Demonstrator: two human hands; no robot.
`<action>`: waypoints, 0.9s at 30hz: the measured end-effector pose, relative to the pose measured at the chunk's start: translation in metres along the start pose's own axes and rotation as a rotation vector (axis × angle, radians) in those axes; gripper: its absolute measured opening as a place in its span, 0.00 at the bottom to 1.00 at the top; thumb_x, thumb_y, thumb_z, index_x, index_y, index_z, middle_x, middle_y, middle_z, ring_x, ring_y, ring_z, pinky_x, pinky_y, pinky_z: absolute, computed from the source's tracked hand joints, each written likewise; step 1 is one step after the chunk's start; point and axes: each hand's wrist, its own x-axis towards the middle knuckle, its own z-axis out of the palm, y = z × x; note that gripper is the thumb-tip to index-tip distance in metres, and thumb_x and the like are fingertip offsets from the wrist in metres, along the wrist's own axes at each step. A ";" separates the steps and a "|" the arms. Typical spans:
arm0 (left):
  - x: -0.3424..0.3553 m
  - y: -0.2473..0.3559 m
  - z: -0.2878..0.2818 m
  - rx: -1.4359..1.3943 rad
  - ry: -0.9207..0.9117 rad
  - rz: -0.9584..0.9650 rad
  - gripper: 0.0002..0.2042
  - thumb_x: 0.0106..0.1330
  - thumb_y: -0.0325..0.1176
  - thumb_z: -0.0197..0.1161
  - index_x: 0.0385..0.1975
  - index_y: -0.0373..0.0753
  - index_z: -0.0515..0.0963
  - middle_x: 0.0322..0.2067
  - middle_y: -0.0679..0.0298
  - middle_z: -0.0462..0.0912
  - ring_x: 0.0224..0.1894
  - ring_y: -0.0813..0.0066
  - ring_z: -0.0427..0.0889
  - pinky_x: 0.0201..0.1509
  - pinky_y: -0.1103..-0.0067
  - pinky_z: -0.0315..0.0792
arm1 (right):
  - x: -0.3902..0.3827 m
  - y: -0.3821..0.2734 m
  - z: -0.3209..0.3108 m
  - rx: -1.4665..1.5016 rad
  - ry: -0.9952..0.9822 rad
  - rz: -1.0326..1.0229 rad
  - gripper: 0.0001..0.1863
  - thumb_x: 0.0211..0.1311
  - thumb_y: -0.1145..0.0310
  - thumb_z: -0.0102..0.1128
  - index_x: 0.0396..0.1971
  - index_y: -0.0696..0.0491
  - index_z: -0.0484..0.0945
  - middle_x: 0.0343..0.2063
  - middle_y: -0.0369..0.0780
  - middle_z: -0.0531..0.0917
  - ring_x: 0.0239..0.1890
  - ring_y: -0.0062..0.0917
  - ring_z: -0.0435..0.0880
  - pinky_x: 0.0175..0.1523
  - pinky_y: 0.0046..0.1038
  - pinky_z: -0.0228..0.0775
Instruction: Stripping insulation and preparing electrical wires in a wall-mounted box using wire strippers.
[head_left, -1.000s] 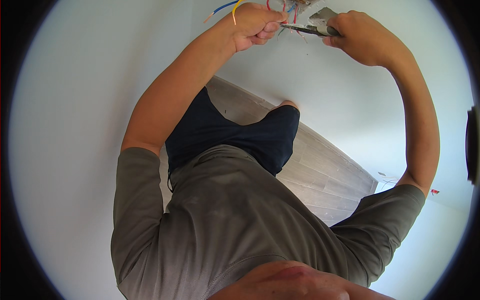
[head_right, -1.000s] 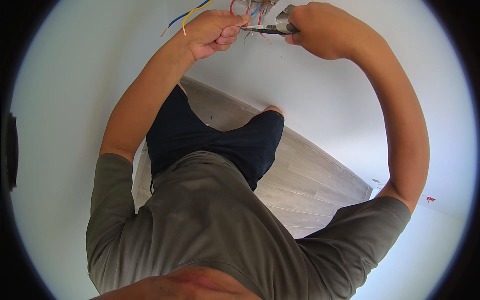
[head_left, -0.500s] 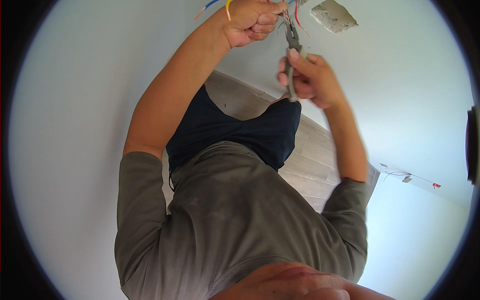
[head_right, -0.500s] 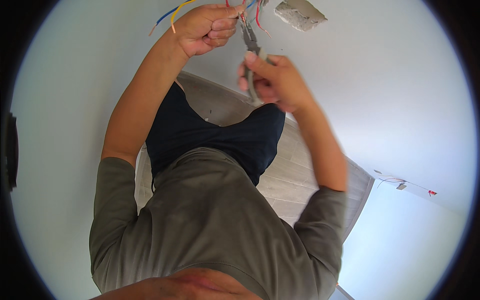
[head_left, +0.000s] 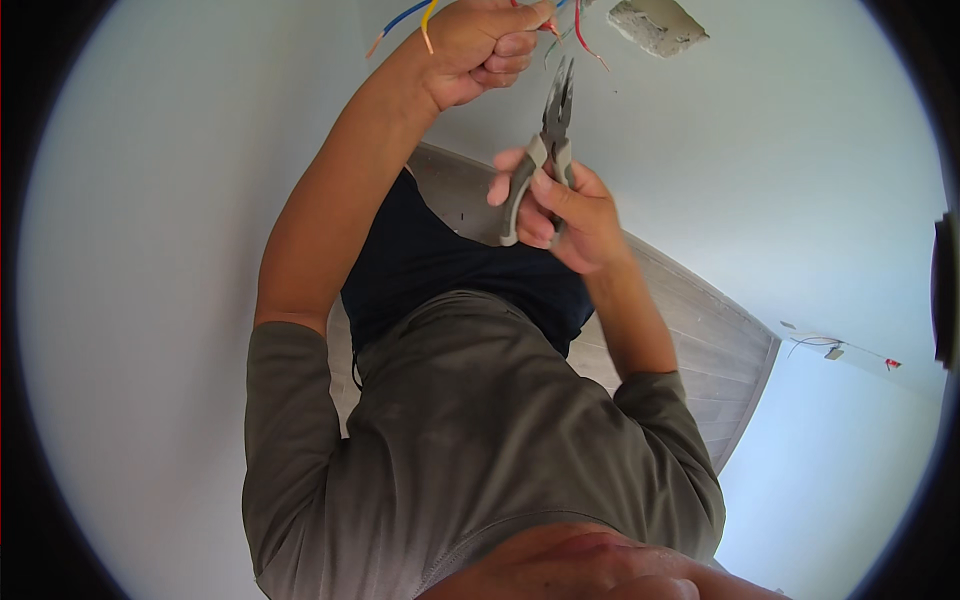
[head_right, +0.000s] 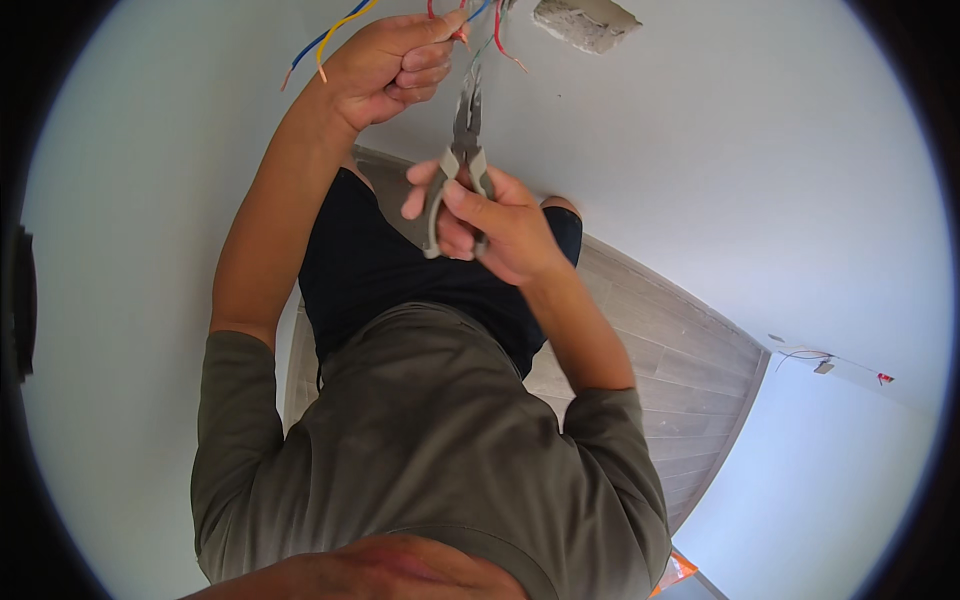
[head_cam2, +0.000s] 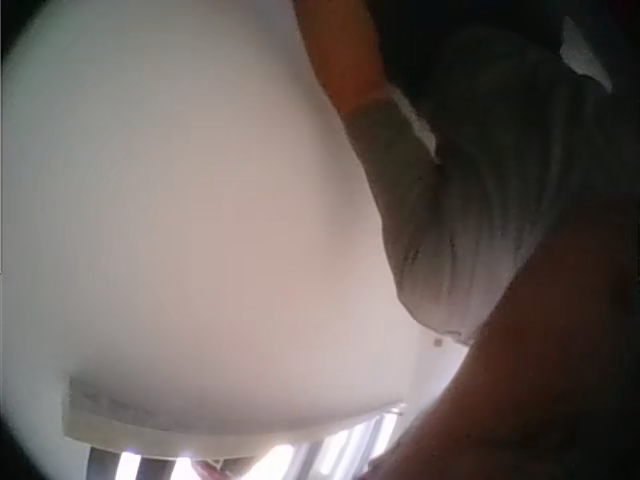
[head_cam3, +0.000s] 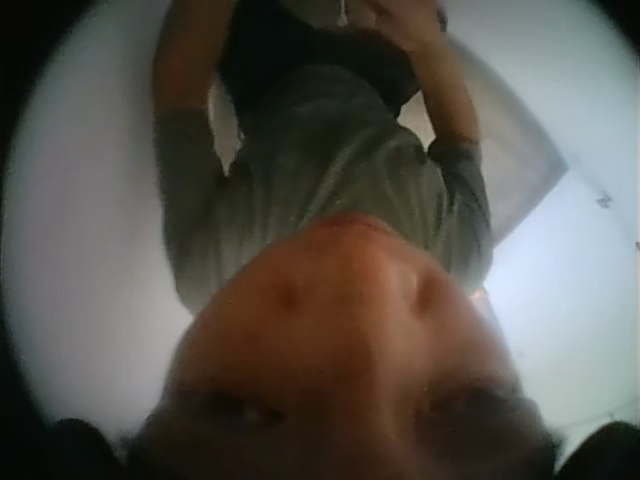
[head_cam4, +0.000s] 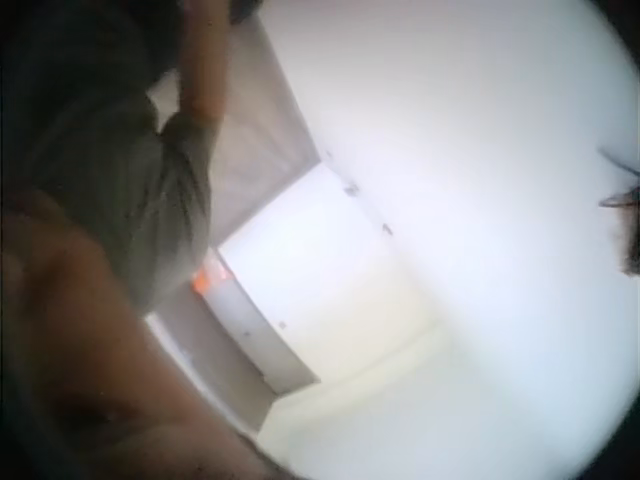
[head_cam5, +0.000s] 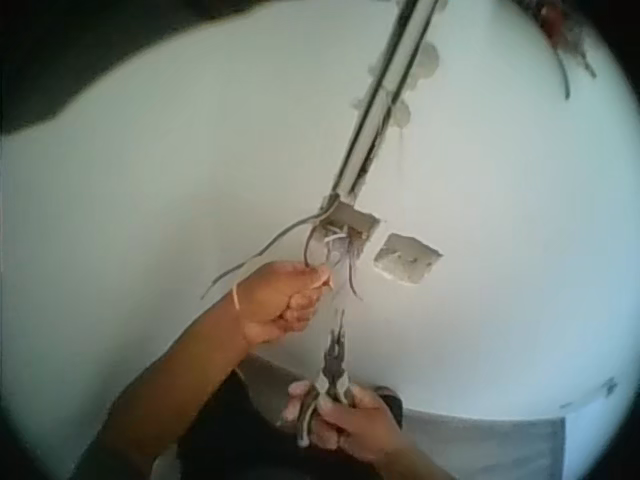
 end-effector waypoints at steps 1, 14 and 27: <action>-0.001 0.002 0.000 0.027 0.015 -0.004 0.12 0.75 0.42 0.57 0.38 0.38 0.76 0.15 0.79 0.61 0.16 0.91 0.58 0.17 0.90 0.51 | -0.007 -0.010 -0.001 -0.247 0.085 0.063 0.17 0.75 0.66 0.51 0.56 0.60 0.74 0.39 0.44 0.84 0.23 0.13 0.70 0.28 0.18 0.65; 0.003 0.005 -0.005 0.288 0.087 0.032 0.13 0.74 0.43 0.59 0.37 0.38 0.76 0.15 0.79 0.62 0.16 0.91 0.59 0.18 0.91 0.53 | 0.017 -0.138 0.024 -1.496 0.296 0.373 0.15 0.71 0.59 0.56 0.30 0.56 0.78 0.21 0.33 0.79 0.20 0.15 0.72 0.26 0.23 0.67; 0.025 -0.004 -0.035 0.148 -0.025 -0.048 0.13 0.73 0.40 0.59 0.26 0.44 0.72 0.14 0.75 0.66 0.14 0.85 0.62 0.17 0.86 0.55 | 0.042 -0.144 0.021 -1.803 0.255 0.393 0.19 0.71 0.55 0.57 0.24 0.54 0.77 0.13 0.30 0.71 0.15 0.14 0.65 0.24 0.22 0.58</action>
